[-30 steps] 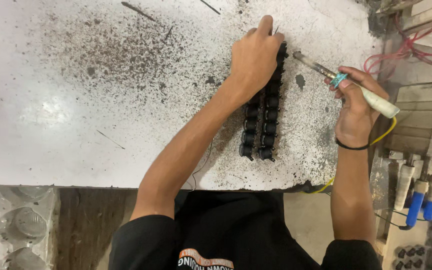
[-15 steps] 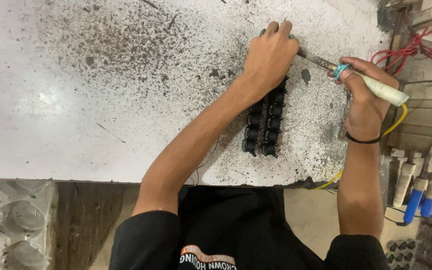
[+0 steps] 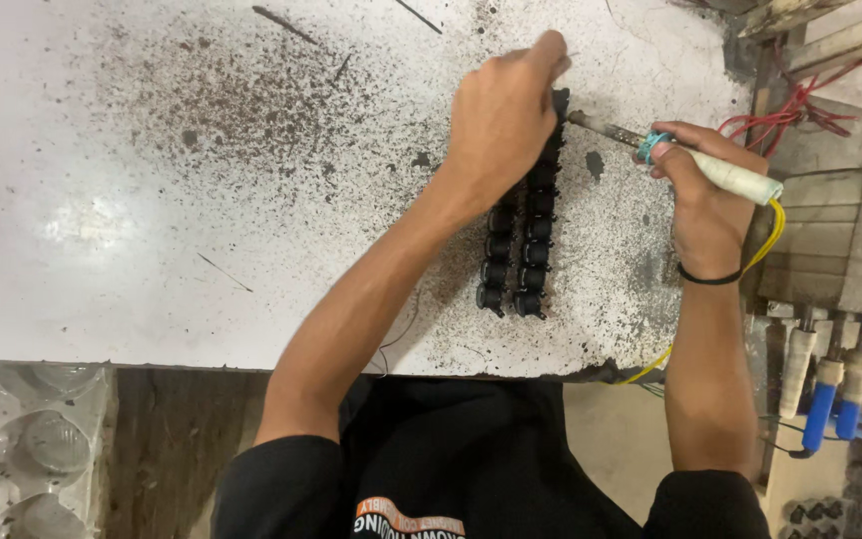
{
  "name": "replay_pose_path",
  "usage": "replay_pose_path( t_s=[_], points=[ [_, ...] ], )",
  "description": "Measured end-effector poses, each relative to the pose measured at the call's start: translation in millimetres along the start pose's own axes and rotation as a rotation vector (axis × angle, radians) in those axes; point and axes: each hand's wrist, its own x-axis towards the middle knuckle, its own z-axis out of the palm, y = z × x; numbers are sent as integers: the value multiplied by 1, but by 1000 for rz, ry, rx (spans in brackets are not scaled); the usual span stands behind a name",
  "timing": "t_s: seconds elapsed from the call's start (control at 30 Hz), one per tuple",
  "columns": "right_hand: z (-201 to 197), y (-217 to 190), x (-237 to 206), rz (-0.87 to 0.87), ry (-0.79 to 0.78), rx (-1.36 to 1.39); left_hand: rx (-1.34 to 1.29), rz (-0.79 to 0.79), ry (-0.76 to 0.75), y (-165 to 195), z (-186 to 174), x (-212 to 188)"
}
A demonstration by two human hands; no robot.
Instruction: The person solders copper wire leads onto black plastic rotor components at a workbench using a soldering iron, then arranges the finished parts into rows and trays. They move batches of components aside, place parts one at a time on the bench, and work along a row of assembled units.
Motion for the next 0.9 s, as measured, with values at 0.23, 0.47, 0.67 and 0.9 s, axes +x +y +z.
replay_pose_path(
  t_s=[0.23,0.47,0.67,0.9],
  points=[
    [9,17,-11,12,108,281,195,185,246,-42,-26,-25],
    [23,23,-4,-46,43,152,231,187,205,-40,2,-18],
    [32,9,1,-39,5,158,309,202,133,-42,1,-20],
    [32,-15,5,-33,-88,16,401,296,101,-47,22,-14]
  ],
)
